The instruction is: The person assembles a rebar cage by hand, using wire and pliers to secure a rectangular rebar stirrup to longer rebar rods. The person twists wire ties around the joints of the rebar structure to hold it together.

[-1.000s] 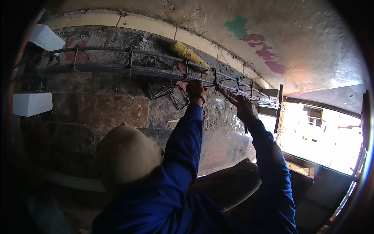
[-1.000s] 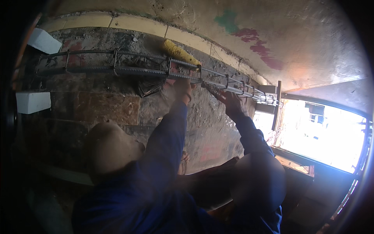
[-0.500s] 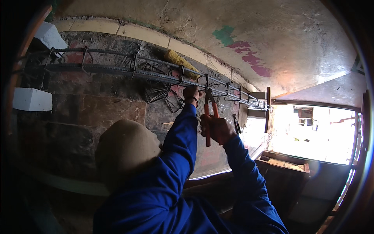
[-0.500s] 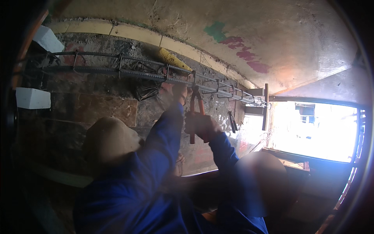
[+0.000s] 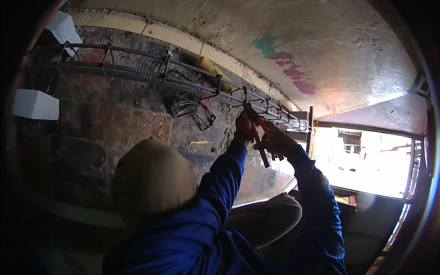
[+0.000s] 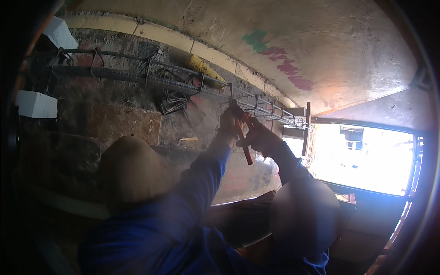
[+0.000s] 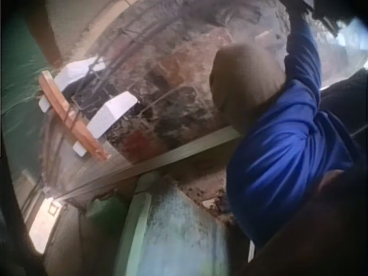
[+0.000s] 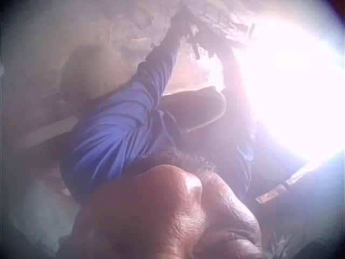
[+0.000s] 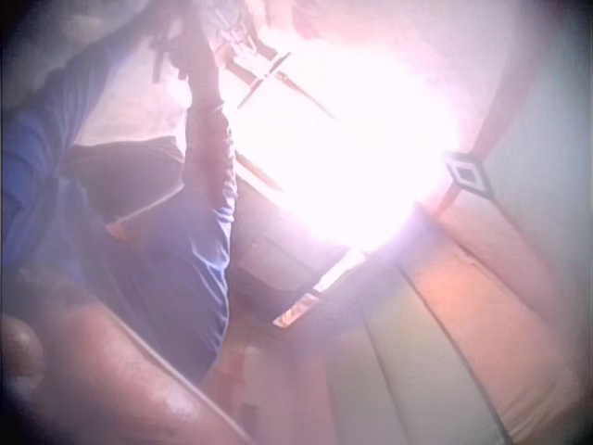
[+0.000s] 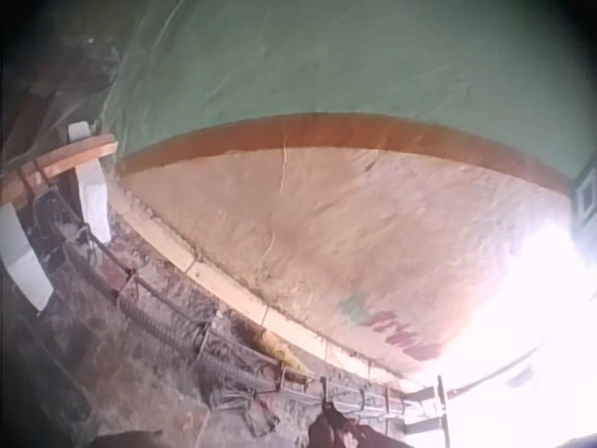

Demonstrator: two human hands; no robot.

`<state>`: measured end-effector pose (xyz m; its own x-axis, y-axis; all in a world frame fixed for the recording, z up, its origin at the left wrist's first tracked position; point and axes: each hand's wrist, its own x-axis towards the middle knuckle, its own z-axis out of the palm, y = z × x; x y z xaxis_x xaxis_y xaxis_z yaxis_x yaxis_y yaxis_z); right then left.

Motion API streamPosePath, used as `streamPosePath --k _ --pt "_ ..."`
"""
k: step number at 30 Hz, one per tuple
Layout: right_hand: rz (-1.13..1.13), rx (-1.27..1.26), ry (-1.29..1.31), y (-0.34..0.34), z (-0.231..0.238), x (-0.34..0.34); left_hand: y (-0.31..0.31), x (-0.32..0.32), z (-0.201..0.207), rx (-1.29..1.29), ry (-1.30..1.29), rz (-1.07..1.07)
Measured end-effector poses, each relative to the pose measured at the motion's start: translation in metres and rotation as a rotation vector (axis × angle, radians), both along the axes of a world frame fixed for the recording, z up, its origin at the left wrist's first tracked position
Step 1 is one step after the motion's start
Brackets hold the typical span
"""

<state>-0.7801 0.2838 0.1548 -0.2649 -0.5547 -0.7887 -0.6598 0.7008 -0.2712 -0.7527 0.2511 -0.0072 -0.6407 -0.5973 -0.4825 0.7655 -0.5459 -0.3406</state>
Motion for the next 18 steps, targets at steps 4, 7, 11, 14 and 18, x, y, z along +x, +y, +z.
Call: streamPosePath --k 4,7,11,14,18 --pt "0.397 -0.092 0.237 0.0 -0.02 -0.038 0.003 -0.014 -0.022 -0.172 0.023 -0.056" --pt "0.509 -0.077 0.399 0.011 -0.025 -0.039 0.003 -0.014 -0.001 -0.021 -0.091 -0.032" --pt "0.507 -0.067 0.678 0.002 -0.006 0.024 0.015 -0.026 -0.012 -0.249 -0.351 0.028" --pt "0.554 -0.137 0.835 0.006 -0.012 0.033 0.003 -0.029 -0.011 -0.067 -0.247 -0.162" --pt "0.792 -0.169 0.955 0.015 -0.007 0.02 0.003 -0.028 0.0 0.122 -0.165 -0.2"
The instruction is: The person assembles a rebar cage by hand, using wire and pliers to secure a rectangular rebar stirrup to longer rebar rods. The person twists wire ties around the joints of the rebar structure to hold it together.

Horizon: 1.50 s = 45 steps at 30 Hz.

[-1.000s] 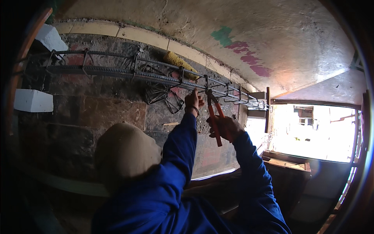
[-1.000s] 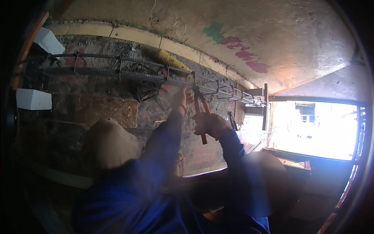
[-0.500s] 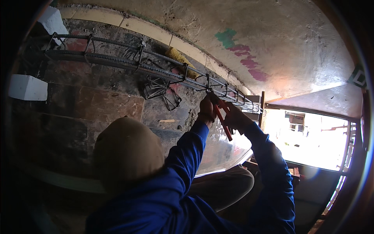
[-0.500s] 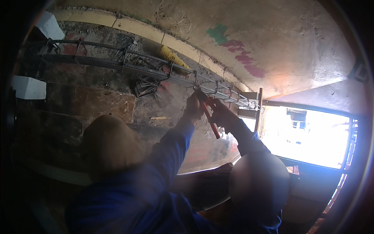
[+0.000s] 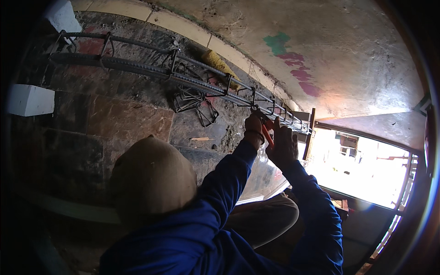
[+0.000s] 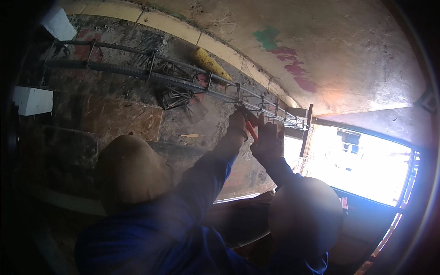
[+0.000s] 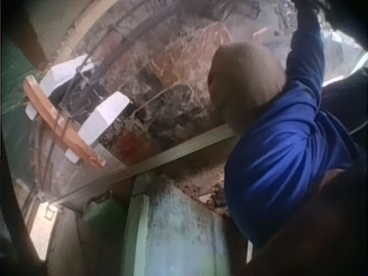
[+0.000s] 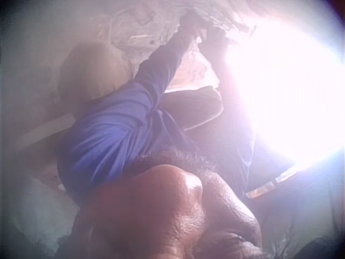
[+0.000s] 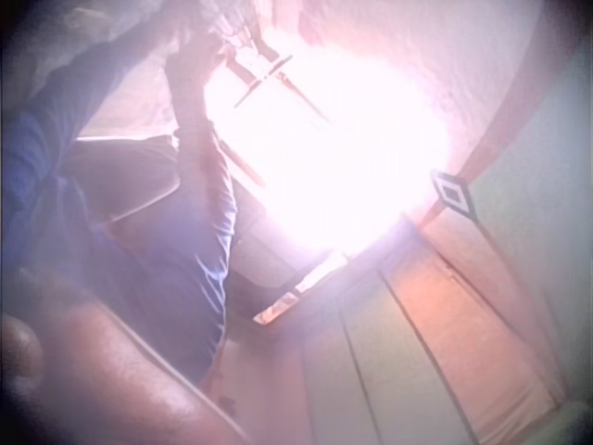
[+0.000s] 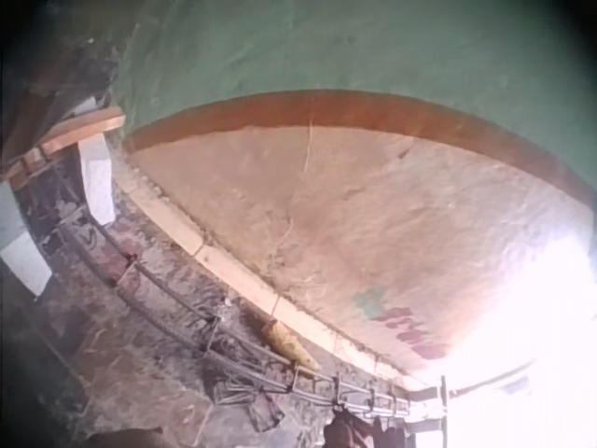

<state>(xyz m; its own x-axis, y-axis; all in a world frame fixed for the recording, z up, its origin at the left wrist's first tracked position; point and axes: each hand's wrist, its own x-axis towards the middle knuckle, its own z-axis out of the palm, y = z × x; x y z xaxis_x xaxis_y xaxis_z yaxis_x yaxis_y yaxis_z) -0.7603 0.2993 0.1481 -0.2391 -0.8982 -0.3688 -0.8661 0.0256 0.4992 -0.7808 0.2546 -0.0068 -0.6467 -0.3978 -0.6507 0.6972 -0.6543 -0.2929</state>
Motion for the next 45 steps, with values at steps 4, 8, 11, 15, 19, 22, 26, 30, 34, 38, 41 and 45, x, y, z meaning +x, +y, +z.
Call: streamPosePath --k 4,8,11,15,19,22,26,30,34,38,41,45 --pt "0.006 -0.015 -0.217 -0.016 0.005 -0.006 -0.012 -0.014 -0.065 -0.217 -0.823 -0.039" --pt "0.069 0.001 -0.063 -0.004 0.005 -0.014 -0.032 0.017 -0.075 -0.396 -0.764 0.112" --pt "0.101 0.106 0.123 -0.023 0.016 -0.003 -0.063 -0.006 -0.108 -0.39 -0.639 0.18" --pt "-0.031 0.185 0.051 -0.019 0.012 -0.03 -0.057 -0.007 -0.107 -0.28 -0.345 -0.098" --pt "0.206 0.246 -0.326 -0.05 -0.007 -0.044 -0.083 -0.024 -0.212 -0.691 -0.751 -0.145" --pt "-0.026 0.128 -0.392 -0.017 -0.023 -0.112 -0.047 -0.077 -0.226 -0.903 -0.792 -0.137" --pt "-0.014 0.094 -0.399 -0.035 -0.041 -0.112 -0.069 -0.091 -0.285 -0.927 -1.003 -0.1" --pt "0.091 0.048 -0.457 -0.056 -0.057 -0.082 -0.082 -0.054 -0.303 -0.969 -1.081 -0.047" --pt "-0.272 0.101 -0.412 0.026 -0.018 -0.094 -0.027 -0.068 -0.154 -0.733 -0.541 -0.123" --pt "-1.263 0.108 -1.282 0.017 -0.012 -0.052 -0.053 -0.043 -0.147 -1.244 -1.097 -0.295" --pt "-1.066 0.345 -1.526 -0.049 -0.034 -0.008 -0.13 0.017 -0.226 -1.164 -1.454 -0.279" --pt "-1.172 0.205 -1.398 0.008 0.002 -0.072 -0.022 -0.009 -0.103 -0.475 -0.539 -0.238"
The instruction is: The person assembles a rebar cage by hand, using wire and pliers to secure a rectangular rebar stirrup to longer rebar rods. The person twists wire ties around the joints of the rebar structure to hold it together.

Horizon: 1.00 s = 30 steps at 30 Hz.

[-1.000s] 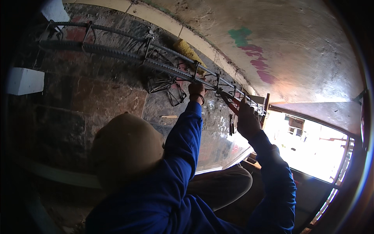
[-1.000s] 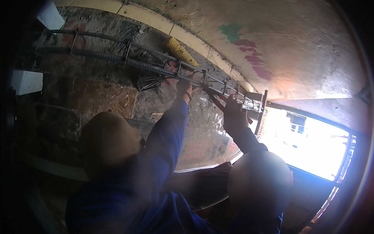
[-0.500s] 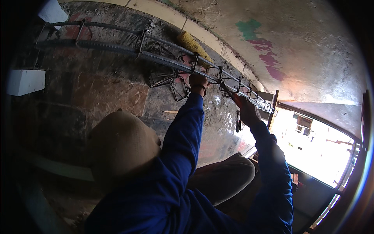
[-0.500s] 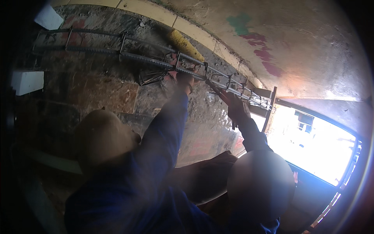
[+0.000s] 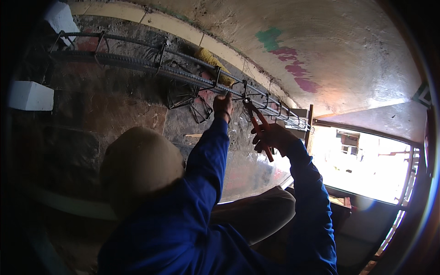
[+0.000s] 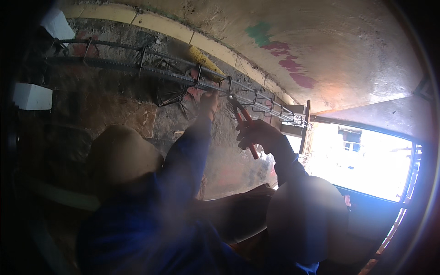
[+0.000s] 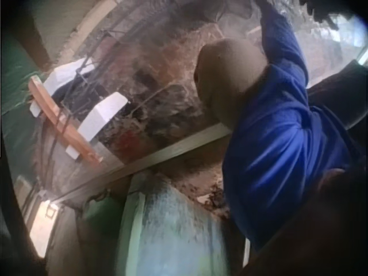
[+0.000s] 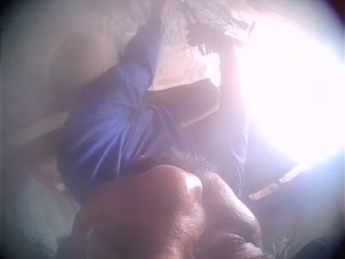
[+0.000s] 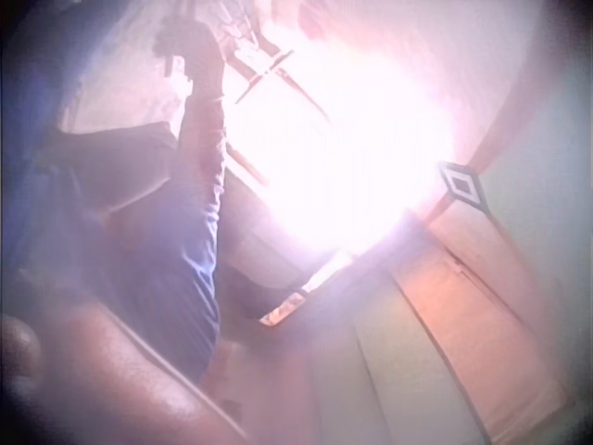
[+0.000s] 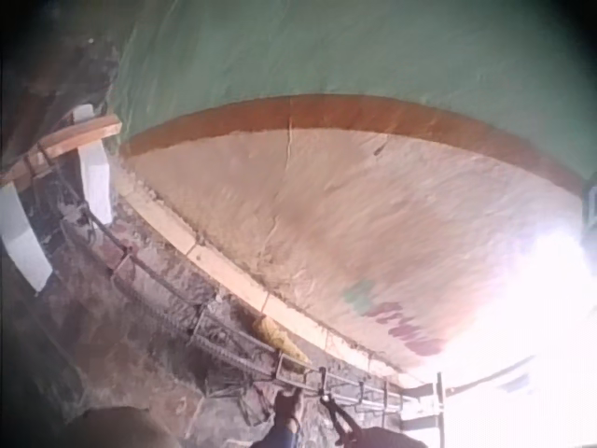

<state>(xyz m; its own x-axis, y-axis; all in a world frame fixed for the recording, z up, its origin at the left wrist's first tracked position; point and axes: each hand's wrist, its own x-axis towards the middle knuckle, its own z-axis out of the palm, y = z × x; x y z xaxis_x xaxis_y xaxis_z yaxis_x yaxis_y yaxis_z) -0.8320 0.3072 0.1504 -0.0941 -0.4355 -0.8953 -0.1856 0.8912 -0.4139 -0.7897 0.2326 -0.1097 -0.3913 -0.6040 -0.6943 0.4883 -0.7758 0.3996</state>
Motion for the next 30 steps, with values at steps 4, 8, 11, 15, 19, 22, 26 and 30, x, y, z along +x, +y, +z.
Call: streamPosePath --k 4,8,11,15,19,22,26,30 --pt "0.028 0.01 -0.05 -0.023 -0.005 -0.002 0.039 0.052 0.048 0.193 0.61 0.04" --pt "0.096 0.003 -0.107 -0.038 0.006 0.002 0.029 0.06 0.093 0.049 1.032 0.168" --pt "0.186 0.146 -0.104 -0.044 0.001 -0.014 0.029 0.064 0.104 0.039 1.003 0.245" --pt "0.201 0.094 0.1 -0.024 0.01 -0.007 0.04 0.047 0.124 0.234 0.914 0.267" --pt "0.402 -0.057 0.538 -0.026 0.002 0.026 0.035 0.042 0.11 0.276 0.948 0.284" --pt "0.766 -0.266 0.958 -0.013 -0.007 0.037 0.035 0.034 0.106 0.181 0.861 0.366" --pt "1.175 -0.103 1.535 0.012 0.011 0.079 0.037 0.027 0.129 0.206 0.847 0.418" --pt "1.331 -0.337 1.94 0.002 -0.022 0.027 0.026 0.015 0.127 0.143 0.914 0.476"
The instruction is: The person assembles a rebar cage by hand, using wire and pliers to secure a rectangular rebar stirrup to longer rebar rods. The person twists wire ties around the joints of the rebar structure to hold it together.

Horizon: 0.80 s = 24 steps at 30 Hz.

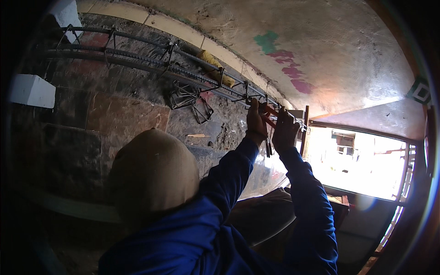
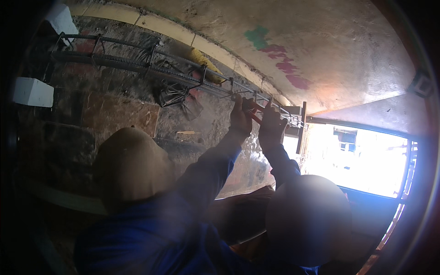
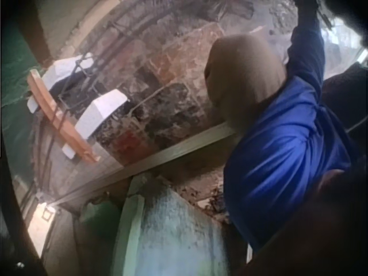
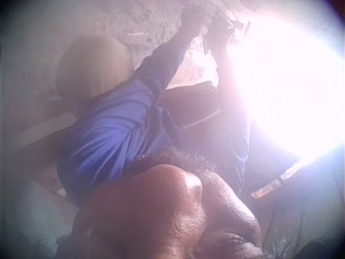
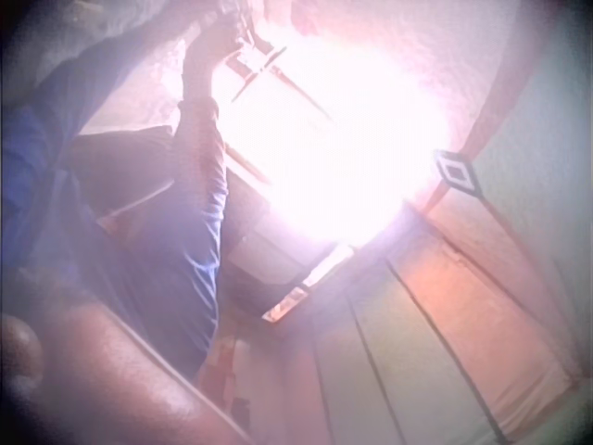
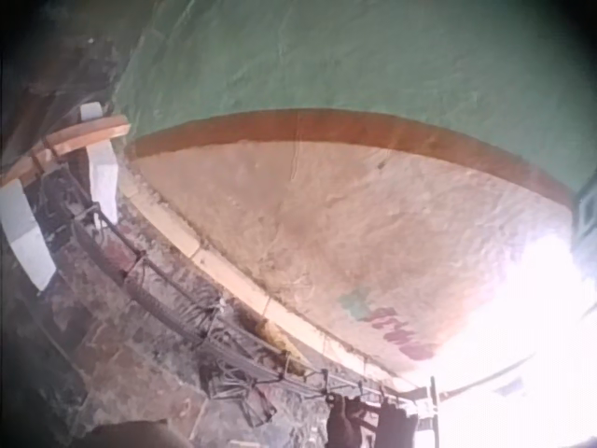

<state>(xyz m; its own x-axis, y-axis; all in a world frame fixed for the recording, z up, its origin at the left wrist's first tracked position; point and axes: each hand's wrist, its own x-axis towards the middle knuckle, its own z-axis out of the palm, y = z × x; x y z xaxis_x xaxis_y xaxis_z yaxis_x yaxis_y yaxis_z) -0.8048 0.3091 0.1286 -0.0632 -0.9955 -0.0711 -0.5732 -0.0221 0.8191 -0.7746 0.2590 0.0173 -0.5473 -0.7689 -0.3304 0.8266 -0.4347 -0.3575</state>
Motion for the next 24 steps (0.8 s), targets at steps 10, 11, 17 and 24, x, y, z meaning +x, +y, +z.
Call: streamPosePath --k 10,11,17,24 --pt "0.012 0.236 -0.136 -0.041 0.016 -0.045 -0.015 0.007 0.008 0.026 -0.118 -0.007" --pt "-0.004 0.216 -0.21 -0.035 0.013 -0.051 -0.013 0.01 0.012 0.026 -0.09 -0.027" --pt "-0.288 0.258 -0.632 -0.019 0.007 -0.014 0.0 0.012 -0.02 -0.036 -0.212 -0.151" --pt "-1.398 0.394 -1.857 -0.002 0.014 -0.01 -0.008 0.028 -0.038 -0.268 -0.174 -0.166"
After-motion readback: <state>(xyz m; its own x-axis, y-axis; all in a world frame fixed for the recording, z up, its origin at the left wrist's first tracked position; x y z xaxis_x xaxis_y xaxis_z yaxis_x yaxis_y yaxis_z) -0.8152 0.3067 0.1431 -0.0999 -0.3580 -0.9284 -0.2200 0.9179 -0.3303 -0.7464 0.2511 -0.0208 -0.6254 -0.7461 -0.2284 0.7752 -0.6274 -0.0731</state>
